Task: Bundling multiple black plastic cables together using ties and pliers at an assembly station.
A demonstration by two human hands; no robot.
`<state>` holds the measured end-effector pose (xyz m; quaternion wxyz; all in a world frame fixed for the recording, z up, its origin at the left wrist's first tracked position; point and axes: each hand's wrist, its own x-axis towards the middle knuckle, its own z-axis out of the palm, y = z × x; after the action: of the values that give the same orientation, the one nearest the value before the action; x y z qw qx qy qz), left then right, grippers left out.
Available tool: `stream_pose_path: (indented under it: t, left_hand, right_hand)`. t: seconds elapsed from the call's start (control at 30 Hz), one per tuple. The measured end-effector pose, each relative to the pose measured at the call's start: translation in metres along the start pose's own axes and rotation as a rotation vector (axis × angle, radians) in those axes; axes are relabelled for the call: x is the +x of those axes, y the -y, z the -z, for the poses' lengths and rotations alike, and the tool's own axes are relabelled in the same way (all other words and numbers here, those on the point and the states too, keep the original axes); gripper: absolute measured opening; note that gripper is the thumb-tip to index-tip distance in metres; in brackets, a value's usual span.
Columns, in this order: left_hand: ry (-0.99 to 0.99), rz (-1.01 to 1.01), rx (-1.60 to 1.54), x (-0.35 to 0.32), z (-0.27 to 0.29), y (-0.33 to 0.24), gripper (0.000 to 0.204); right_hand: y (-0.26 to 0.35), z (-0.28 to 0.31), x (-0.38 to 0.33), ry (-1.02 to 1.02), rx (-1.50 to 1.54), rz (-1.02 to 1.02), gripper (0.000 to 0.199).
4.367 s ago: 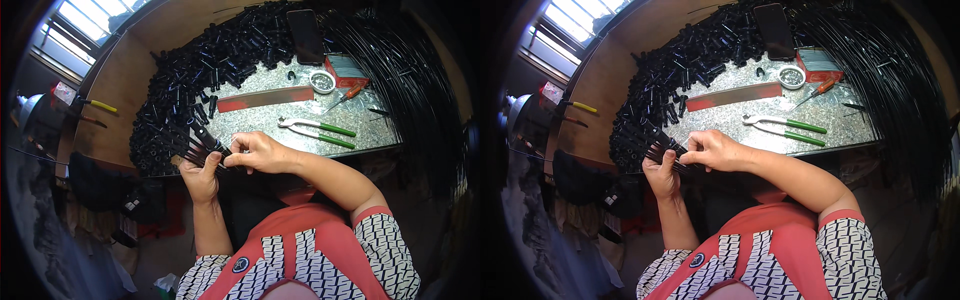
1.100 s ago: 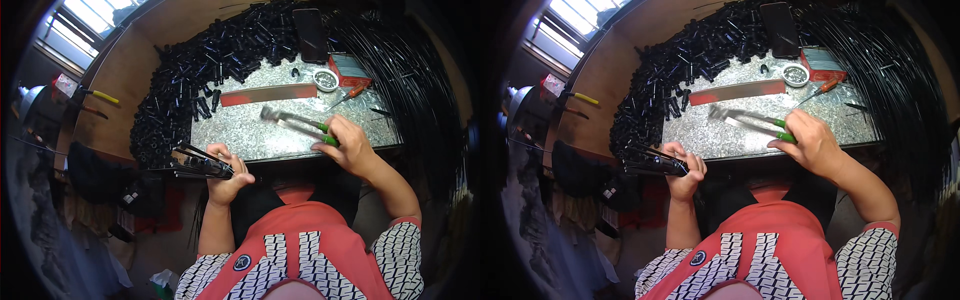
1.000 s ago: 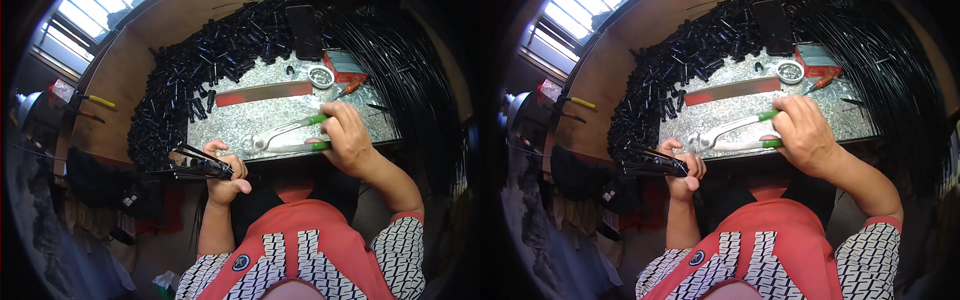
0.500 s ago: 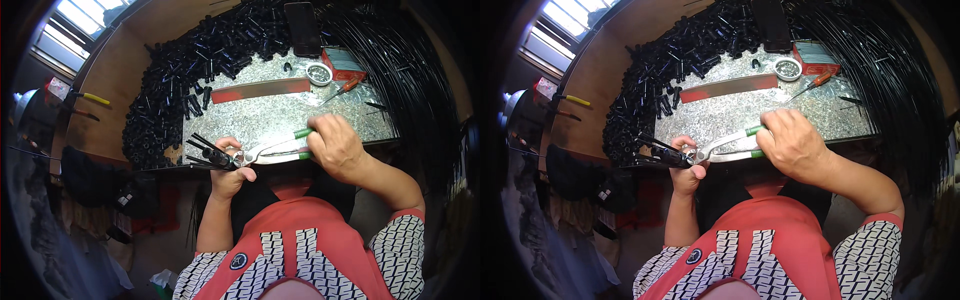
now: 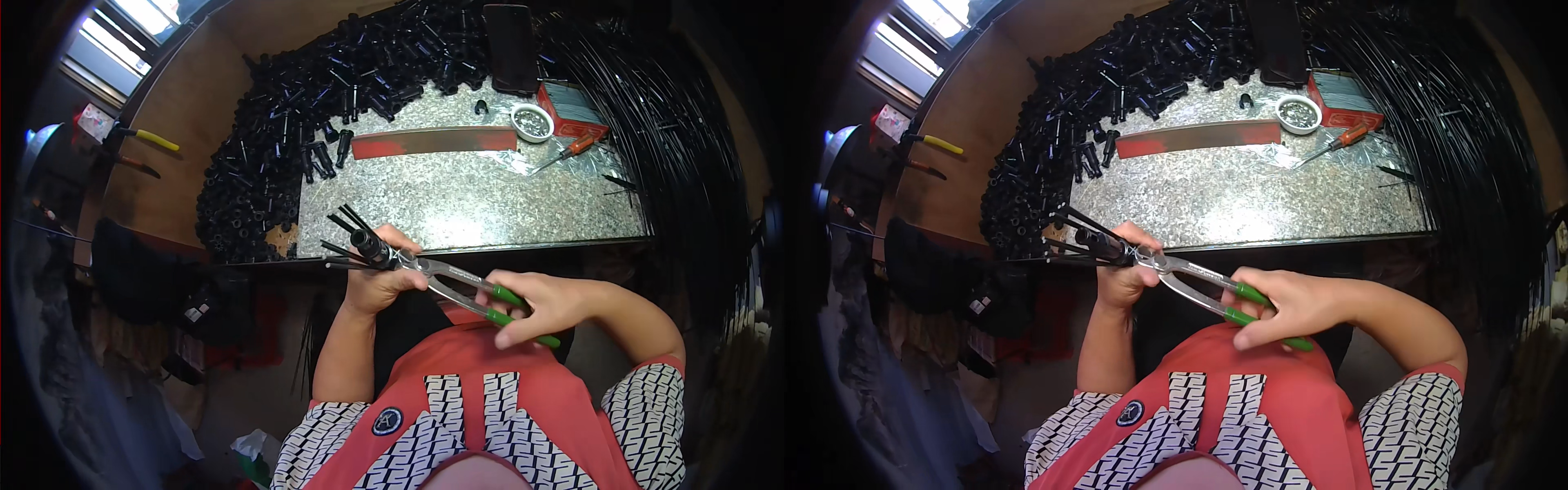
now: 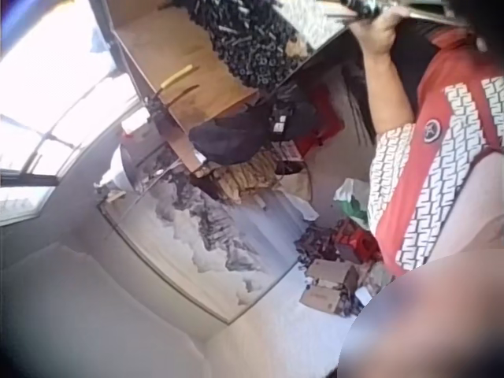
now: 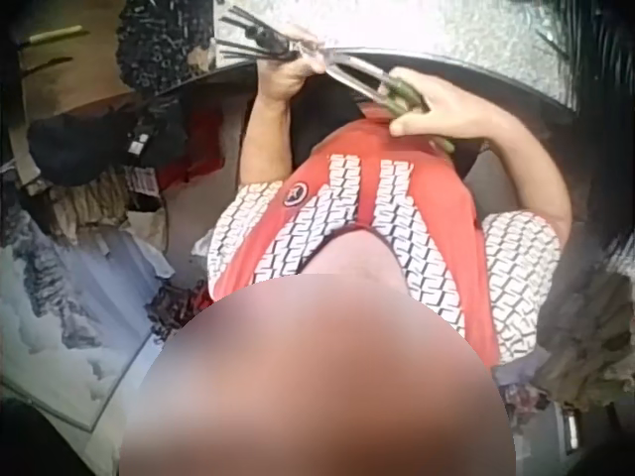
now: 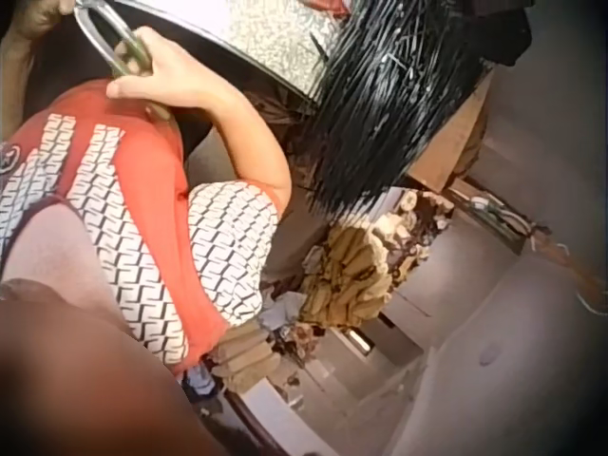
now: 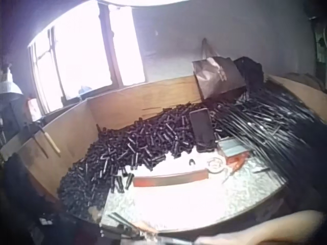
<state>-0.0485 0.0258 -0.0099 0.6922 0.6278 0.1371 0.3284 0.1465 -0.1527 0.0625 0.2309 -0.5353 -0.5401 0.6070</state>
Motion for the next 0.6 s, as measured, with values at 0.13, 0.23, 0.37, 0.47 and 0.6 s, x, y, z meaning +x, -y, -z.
stream_pose_path:
  t: [0.13, 0.23, 0.37, 0.47, 0.6]
  left_hand:
    - [-0.111, -0.087, 0.086, 0.003, -0.003, 0.000, 0.050]
    - [-0.021, 0.013, -0.171, 0.002, 0.001, -0.001, 0.056]
    - [0.012, -0.059, -0.082, 0.001, -0.003, -0.004, 0.063]
    - [-0.042, -0.095, -0.005, 0.003, 0.000, -0.001, 0.057]
    - [-0.076, -0.105, 0.062, 0.005, 0.003, 0.004, 0.054]
  right_hand:
    - [-0.007, -0.010, 0.005, -0.716, -0.857, 0.419, 0.036]
    - [0.011, -0.007, -0.004, 0.015, 0.399, -0.158, 0.035]
    - [-0.011, 0.002, 0.001, 0.189, 0.621, -0.237, 0.030]
    - [0.010, -0.002, 0.005, 0.041, 0.279, -0.191, 0.029]
    - [-0.015, -0.014, 0.007, -0.671, -0.834, 0.369, 0.052]
